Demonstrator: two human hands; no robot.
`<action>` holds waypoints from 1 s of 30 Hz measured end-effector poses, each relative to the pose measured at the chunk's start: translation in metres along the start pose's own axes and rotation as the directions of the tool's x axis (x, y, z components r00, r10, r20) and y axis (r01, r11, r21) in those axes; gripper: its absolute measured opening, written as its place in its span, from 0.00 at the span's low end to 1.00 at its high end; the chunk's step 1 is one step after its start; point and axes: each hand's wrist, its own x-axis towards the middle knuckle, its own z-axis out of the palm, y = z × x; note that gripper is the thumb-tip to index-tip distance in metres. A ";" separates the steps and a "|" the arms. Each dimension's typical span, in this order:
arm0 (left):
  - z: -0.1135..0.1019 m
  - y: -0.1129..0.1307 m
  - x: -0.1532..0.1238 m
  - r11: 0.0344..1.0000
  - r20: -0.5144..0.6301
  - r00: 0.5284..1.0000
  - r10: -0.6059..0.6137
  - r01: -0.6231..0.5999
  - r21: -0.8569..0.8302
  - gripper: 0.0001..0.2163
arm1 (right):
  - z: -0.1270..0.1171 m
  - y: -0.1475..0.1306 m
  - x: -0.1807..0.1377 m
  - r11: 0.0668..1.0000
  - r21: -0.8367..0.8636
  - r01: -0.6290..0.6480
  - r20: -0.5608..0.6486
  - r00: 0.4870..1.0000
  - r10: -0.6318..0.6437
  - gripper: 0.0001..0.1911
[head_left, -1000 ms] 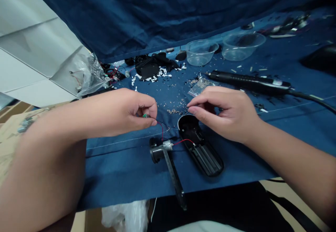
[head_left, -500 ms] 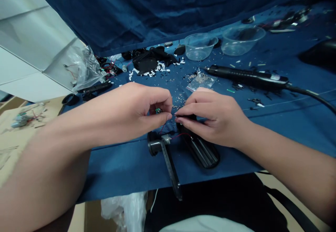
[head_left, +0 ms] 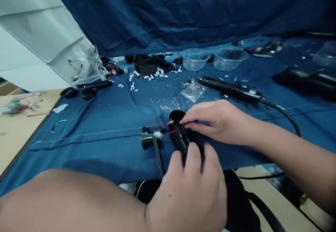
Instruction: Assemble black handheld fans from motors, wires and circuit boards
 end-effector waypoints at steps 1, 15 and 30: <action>0.006 0.000 -0.002 1.000 -0.001 1.000 0.002 -0.002 0.008 0.21 | 0.003 0.000 -0.003 1.000 0.015 -0.003 -0.016 1.000 0.003 0.08; 0.051 0.028 -0.044 0.999 -0.051 0.999 -0.002 0.004 0.044 0.20 | 0.011 -0.004 -0.022 0.993 0.108 -0.047 0.004 0.999 0.047 0.10; 0.044 0.026 -0.036 0.981 -0.056 0.986 -0.155 0.147 -0.129 0.18 | 0.001 -0.019 -0.012 0.978 0.112 -0.177 0.071 0.983 0.170 0.16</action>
